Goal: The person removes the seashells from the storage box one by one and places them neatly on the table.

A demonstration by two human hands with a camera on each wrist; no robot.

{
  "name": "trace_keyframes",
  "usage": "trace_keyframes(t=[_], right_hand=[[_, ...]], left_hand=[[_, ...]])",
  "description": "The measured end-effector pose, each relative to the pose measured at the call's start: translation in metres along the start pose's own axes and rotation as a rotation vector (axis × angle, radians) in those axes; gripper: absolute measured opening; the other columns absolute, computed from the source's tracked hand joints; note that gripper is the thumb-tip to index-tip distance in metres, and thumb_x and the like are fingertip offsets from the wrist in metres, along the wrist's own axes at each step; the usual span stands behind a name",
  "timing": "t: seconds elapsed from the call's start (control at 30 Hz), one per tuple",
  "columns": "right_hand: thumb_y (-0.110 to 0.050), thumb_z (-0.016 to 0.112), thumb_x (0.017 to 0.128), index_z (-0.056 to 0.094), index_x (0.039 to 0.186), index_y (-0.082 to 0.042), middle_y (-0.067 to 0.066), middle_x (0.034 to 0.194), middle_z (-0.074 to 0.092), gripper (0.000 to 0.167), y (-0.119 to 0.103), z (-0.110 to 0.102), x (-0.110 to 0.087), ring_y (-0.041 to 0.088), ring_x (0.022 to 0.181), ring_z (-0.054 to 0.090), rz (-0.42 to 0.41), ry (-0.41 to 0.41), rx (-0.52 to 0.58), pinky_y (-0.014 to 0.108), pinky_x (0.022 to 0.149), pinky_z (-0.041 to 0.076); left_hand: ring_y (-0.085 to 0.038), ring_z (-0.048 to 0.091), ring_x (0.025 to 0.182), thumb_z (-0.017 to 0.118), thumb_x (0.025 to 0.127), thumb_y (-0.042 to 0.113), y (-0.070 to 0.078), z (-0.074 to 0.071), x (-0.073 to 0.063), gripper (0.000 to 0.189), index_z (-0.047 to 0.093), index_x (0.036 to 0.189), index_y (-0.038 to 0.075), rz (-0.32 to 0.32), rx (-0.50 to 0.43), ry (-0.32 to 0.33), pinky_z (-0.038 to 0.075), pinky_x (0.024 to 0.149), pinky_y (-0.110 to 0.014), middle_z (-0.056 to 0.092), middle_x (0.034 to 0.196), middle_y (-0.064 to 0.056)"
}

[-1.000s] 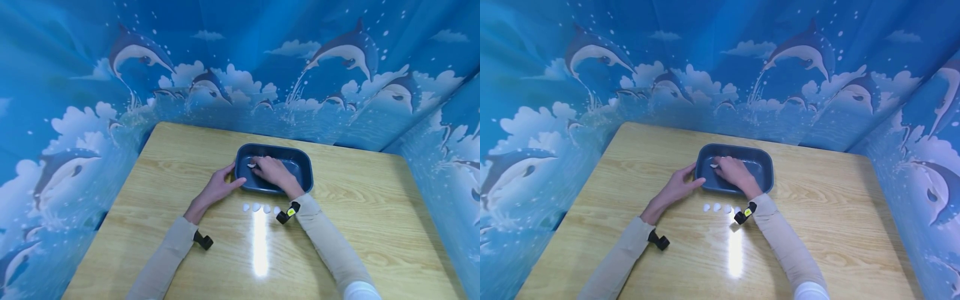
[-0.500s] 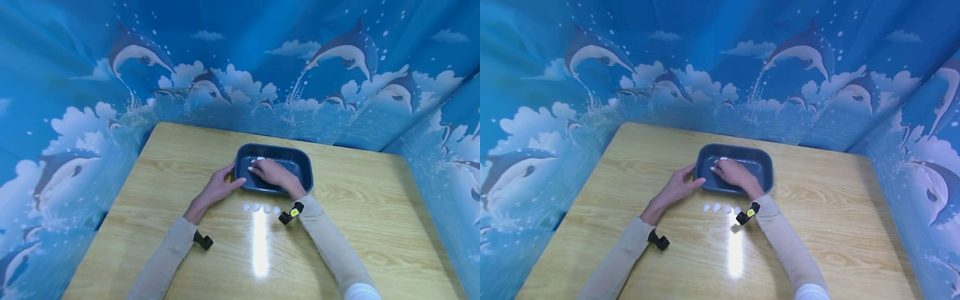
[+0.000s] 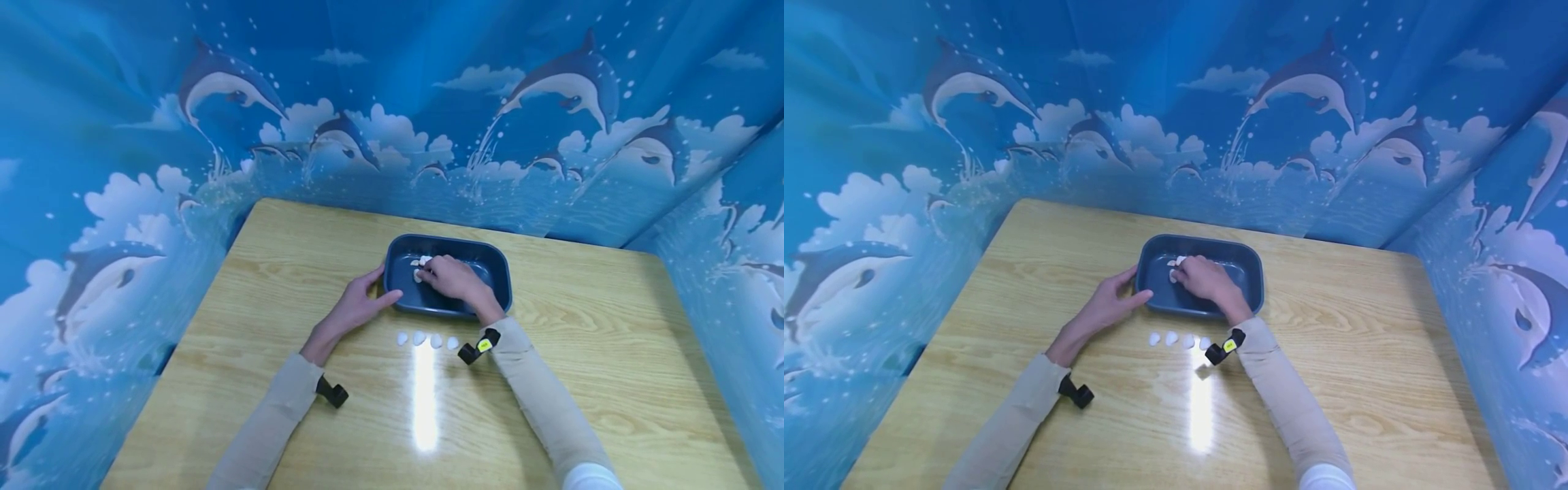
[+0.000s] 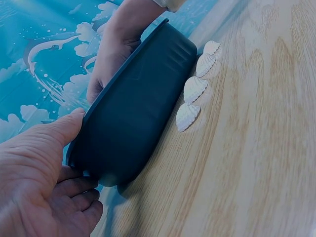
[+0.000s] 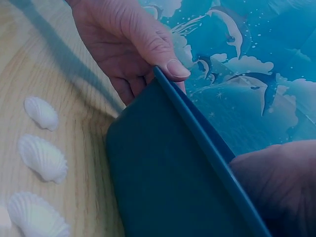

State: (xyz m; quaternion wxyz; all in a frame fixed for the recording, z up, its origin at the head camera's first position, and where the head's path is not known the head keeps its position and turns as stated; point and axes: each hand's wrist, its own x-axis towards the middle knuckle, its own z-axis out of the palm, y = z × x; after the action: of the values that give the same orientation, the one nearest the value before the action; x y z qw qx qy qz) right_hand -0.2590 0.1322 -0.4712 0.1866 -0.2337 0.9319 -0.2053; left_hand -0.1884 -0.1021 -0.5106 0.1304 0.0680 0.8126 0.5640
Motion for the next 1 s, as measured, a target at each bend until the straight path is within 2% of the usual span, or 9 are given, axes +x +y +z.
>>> trace_keyframes(t=[0.13, 0.27, 0.47, 0.77, 1.0], right_hand=[[-0.026, 0.059, 0.108, 0.077, 0.097, -0.01, -0.001, 0.077, 0.064, 0.026, 0.002, 0.001, -0.001, 0.015, 0.065, 0.057, 0.002, 0.005, -0.018, 0.032, 0.061, 0.047], [-0.023, 0.065, 0.105, 0.077, 0.108, -0.008, 0.002, 0.091, 0.073, 0.02, 0.002, 0.003, -0.002, 0.015, 0.071, 0.062, -0.026, 0.047, -0.043, 0.036, 0.066, 0.054], [-0.025, 0.069, 0.103, 0.071, 0.123, -0.007, 0.007, 0.11, 0.074, 0.027, 0.0, 0.008, -0.001, 0.016, 0.079, 0.063, -0.077, 0.072, -0.058, 0.04, 0.073, 0.057], [-0.024, 0.069, 0.103, 0.069, 0.126, -0.007, 0.006, 0.104, 0.072, 0.029, 0.0, 0.01, -0.002, 0.017, 0.076, 0.06, -0.082, 0.056, -0.058, 0.038, 0.072, 0.054], [-0.023, 0.074, 0.099, 0.069, 0.122, -0.008, 0.005, 0.108, 0.072, 0.028, -0.001, 0.01, -0.002, 0.018, 0.083, 0.061, -0.079, 0.024, -0.056, 0.04, 0.079, 0.056]], left_hand=[[-0.028, 0.021, 0.159, 0.072, 0.099, 0.041, -0.001, 0.0, 0.0, 0.08, 0.033, 0.163, 0.012, -0.004, 0.005, 0.005, 0.02, 0.129, -0.05, 0.029, 0.17, -0.008], [-0.029, 0.022, 0.158, 0.072, 0.099, 0.041, -0.001, 0.0, 0.001, 0.08, 0.034, 0.163, 0.012, -0.007, 0.012, 0.009, 0.021, 0.129, -0.049, 0.031, 0.17, -0.008], [-0.028, 0.023, 0.158, 0.072, 0.099, 0.041, -0.001, 0.0, 0.001, 0.079, 0.034, 0.163, 0.013, -0.004, 0.017, 0.01, 0.022, 0.129, -0.049, 0.031, 0.169, -0.008], [-0.028, 0.023, 0.158, 0.072, 0.1, 0.042, 0.0, 0.001, 0.002, 0.079, 0.034, 0.163, 0.013, -0.008, 0.019, 0.005, 0.023, 0.129, -0.049, 0.031, 0.17, -0.008], [-0.028, 0.022, 0.158, 0.072, 0.1, 0.041, -0.001, 0.0, 0.001, 0.079, 0.034, 0.163, 0.013, -0.013, 0.01, 0.005, 0.021, 0.129, -0.05, 0.03, 0.17, -0.007]])
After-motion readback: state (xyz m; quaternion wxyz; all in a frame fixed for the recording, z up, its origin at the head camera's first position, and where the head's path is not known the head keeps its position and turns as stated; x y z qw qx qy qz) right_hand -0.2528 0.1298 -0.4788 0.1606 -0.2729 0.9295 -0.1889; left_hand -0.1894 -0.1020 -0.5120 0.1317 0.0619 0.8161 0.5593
